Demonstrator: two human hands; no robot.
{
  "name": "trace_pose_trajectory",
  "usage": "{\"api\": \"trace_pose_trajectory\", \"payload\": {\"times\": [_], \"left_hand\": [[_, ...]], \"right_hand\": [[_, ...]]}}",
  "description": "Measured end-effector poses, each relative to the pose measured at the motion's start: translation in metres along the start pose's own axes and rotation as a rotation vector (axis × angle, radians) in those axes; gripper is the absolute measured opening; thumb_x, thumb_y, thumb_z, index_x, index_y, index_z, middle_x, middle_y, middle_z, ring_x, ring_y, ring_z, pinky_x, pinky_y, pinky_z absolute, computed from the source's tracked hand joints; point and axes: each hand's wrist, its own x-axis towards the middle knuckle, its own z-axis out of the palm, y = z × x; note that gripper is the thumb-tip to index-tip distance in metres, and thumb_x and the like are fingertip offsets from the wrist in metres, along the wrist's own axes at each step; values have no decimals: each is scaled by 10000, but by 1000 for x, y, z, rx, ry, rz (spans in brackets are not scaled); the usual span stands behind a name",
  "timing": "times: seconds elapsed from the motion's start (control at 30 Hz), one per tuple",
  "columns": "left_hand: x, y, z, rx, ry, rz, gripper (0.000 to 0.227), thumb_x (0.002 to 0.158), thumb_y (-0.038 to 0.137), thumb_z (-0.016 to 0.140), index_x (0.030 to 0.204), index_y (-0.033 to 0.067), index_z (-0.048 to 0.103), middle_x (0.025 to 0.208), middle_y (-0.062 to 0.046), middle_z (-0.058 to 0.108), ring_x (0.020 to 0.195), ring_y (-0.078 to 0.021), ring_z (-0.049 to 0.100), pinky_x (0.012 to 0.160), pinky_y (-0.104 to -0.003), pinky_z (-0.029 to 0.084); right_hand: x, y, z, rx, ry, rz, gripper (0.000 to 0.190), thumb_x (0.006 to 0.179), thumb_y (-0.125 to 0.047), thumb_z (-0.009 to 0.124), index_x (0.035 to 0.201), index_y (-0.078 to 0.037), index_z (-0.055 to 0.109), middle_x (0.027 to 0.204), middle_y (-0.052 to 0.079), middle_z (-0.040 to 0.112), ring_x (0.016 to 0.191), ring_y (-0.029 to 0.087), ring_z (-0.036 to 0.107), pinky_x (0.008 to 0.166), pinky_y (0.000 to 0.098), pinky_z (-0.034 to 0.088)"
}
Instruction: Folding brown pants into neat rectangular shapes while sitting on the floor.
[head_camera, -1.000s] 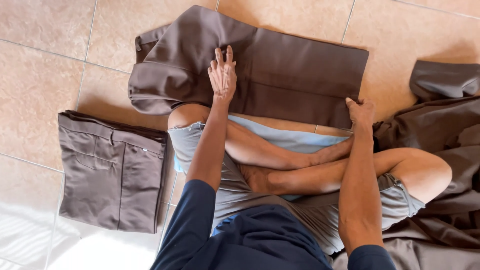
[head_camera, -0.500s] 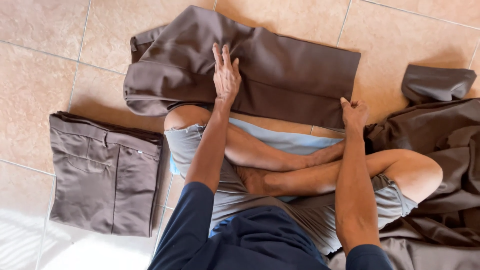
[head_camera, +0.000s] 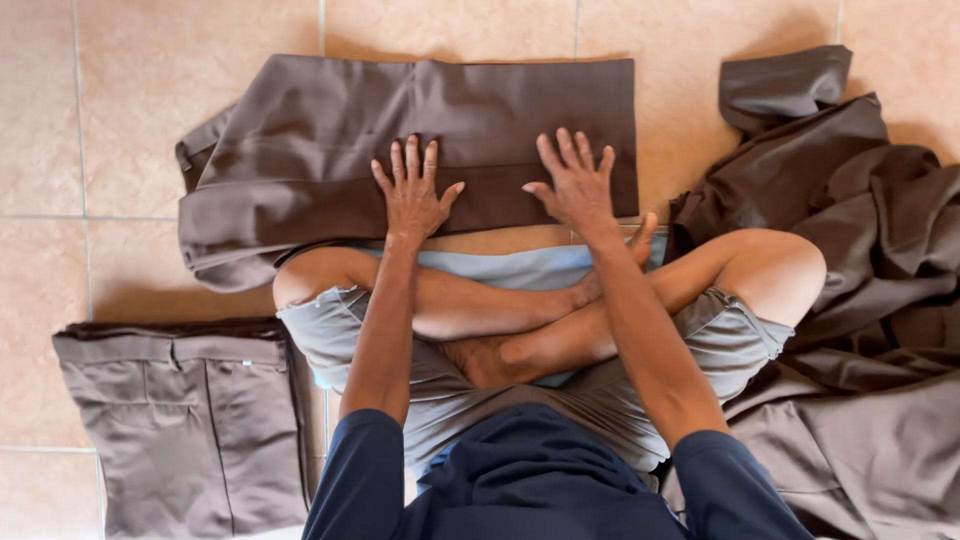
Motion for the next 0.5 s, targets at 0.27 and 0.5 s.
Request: {"api": "trace_pose_trajectory", "payload": {"times": [0.27, 0.5], "left_hand": [[0, 0, -9, -1, -54, -25, 850, 1017, 750, 404, 1636, 179, 293, 1656, -203, 278, 1518, -476, 243, 1153, -784, 108], [1, 0, -10, 3, -100, -54, 855, 1003, 749, 406, 1640, 195, 273, 1665, -193, 270, 1540, -457, 205, 1172, -771, 93]], "right_hand": [[-6, 74, 54, 136, -243, 534, 629, 1106, -511, 451, 1660, -296, 246, 1639, 281, 294, 1481, 587, 237, 1032, 877, 214], [-21, 139, 132, 310, 15, 747, 521, 906, -367, 775, 1285, -41, 631, 1081, 265, 696, 1005, 507, 689, 805, 632, 531]]}}
